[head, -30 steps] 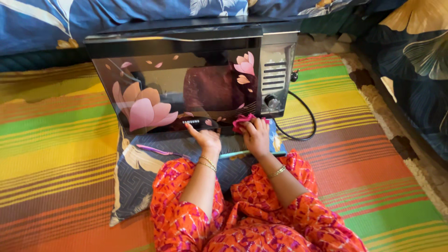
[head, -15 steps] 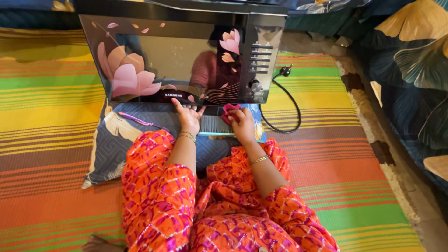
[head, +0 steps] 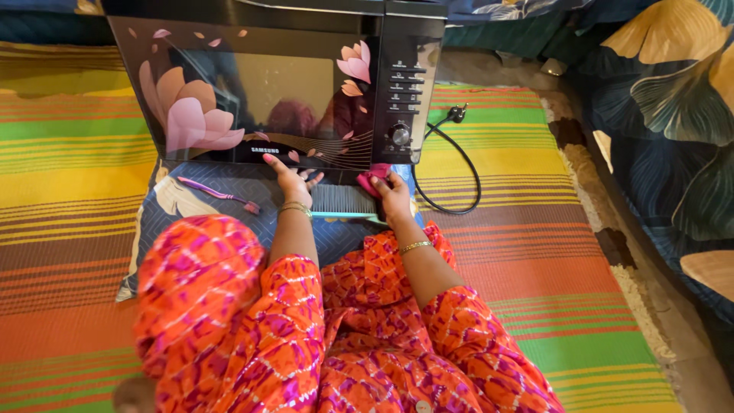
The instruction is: The person sits on the floor and cleans a microwave. They use a brush to dust the exterior and interior, then wipe the interior walls, door, and exterior with a cloth. The turntable remains inside the microwave throughout the clip.
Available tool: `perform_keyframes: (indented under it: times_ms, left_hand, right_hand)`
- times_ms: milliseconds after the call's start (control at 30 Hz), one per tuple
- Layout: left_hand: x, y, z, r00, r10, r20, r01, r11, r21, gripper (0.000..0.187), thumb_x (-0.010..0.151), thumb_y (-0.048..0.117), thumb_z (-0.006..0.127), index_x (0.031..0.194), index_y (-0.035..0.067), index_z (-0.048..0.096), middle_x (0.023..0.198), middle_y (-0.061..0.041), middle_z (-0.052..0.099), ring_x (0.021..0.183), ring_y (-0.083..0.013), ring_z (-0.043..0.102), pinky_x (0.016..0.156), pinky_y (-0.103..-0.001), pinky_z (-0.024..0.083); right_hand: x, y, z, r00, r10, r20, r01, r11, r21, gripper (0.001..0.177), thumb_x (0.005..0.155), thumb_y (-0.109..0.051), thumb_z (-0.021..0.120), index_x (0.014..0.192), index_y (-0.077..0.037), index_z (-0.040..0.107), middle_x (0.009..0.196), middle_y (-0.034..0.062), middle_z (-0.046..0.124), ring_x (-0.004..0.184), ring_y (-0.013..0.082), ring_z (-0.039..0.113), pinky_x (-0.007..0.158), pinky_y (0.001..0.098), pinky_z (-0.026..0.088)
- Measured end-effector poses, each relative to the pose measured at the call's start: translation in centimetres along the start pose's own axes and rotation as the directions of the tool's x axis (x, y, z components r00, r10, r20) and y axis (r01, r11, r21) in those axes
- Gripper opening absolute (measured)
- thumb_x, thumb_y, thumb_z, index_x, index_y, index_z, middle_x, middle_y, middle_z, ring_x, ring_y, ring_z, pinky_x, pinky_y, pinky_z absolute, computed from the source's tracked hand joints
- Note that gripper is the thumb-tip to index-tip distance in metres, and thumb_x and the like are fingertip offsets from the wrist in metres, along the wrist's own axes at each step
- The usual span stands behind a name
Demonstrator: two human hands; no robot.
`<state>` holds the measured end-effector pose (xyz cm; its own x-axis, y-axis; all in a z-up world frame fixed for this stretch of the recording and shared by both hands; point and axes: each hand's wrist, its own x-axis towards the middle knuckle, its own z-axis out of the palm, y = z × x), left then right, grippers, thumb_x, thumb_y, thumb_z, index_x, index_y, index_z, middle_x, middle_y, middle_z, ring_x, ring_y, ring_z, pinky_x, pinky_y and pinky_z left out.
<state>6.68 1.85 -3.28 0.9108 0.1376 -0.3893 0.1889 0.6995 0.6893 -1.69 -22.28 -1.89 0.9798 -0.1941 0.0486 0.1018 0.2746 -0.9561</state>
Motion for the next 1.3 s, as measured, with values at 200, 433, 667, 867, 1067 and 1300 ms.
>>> perform_keyframes:
  times_ms: [200, 433, 667, 867, 1067, 1300]
  left_hand:
    - [-0.2, 0.3, -0.7, 0.991, -0.045, -0.124, 0.043, 0.999, -0.013, 0.137, 0.07, 0.098, 0.028, 0.154, -0.009, 0.023, 0.145, -0.022, 0.045, 0.111, -0.0304, 0.066, 0.076, -0.045, 0.064]
    - [-2.6, 0.9, -0.7, 0.999, 0.03, -0.038, -0.026, 0.996, 0.086, 0.119, 0.07, 0.098, 0.02, 0.138, 0.008, 0.058, 0.109, -0.009, 0.07, 0.072, -0.0174, 0.058, 0.055, -0.031, 0.051]
    - [-3.2, 0.9, -1.4, 0.993, 0.072, -0.092, -0.078, 0.995, -0.063, 0.115, 0.076, 0.102, 0.03, 0.142, 0.012, 0.056, 0.131, -0.001, 0.059, 0.093, -0.0131, 0.055, 0.074, -0.03, 0.045]
    - [-7.7, 4.4, -2.1, 0.997, -0.059, -0.053, 0.044, 0.964, -0.263, 0.126, 0.056, 0.102, 0.047, 0.155, 0.023, 0.043, 0.149, -0.003, 0.053, 0.114, -0.0233, 0.05, 0.091, -0.04, 0.035]
    - [-9.6, 5.7, -1.5, 0.991, -0.035, -0.128, -0.032, 0.874, -0.485, 0.118, 0.056, 0.089, 0.063, 0.153, 0.031, 0.028, 0.158, 0.001, 0.036, 0.14, -0.0285, 0.043, 0.117, -0.053, 0.037]
    - [-7.6, 4.3, -2.2, 1.0, 0.012, 0.012, -0.005, 0.892, -0.452, 0.118, 0.057, 0.097, 0.057, 0.152, 0.029, 0.043, 0.157, 0.001, 0.039, 0.143, -0.0282, 0.038, 0.118, -0.051, 0.032]
  right_hand:
    - [0.4, 0.4, 0.1, 1.0, -0.027, 0.003, 0.027, 0.998, 0.056, 0.016, 0.094, -0.002, 0.072, 0.11, -0.003, 0.07, 0.102, 0.0007, 0.071, 0.092, 0.0101, 0.064, 0.087, 0.0244, 0.051]
    - [0.3, -0.4, 0.8, 0.972, -0.145, -0.183, 0.093, 0.96, -0.265, 0.014, 0.093, -0.012, 0.074, 0.105, -0.005, 0.072, 0.094, -0.0002, 0.068, 0.085, 0.0086, 0.058, 0.079, 0.0227, 0.049]
    - [1.6, 0.8, 0.6, 0.965, -0.099, -0.244, 0.053, 0.981, -0.188, 0.013, 0.093, -0.011, 0.074, 0.103, -0.002, 0.072, 0.088, 0.0011, 0.066, 0.078, 0.0109, 0.056, 0.072, 0.0251, 0.047]
    - [1.7, 1.1, 0.8, 0.956, -0.098, -0.275, 0.073, 0.992, -0.1, 0.015, 0.091, -0.008, 0.075, 0.103, 0.0, 0.071, 0.091, 0.0019, 0.07, 0.082, 0.0101, 0.061, 0.078, 0.023, 0.05]
    - [1.5, -0.4, 0.8, 0.961, -0.046, -0.272, 0.074, 0.993, 0.096, 0.017, 0.09, -0.007, 0.075, 0.106, -0.001, 0.071, 0.095, 0.0019, 0.069, 0.085, 0.0106, 0.062, 0.079, 0.0233, 0.05]
    - [-0.1, -2.2, 1.4, 0.971, -0.024, -0.239, 0.056, 0.991, 0.125, 0.016, 0.094, -0.009, 0.075, 0.107, -0.003, 0.07, 0.09, 0.0005, 0.064, 0.075, 0.0115, 0.054, 0.064, 0.0257, 0.042]
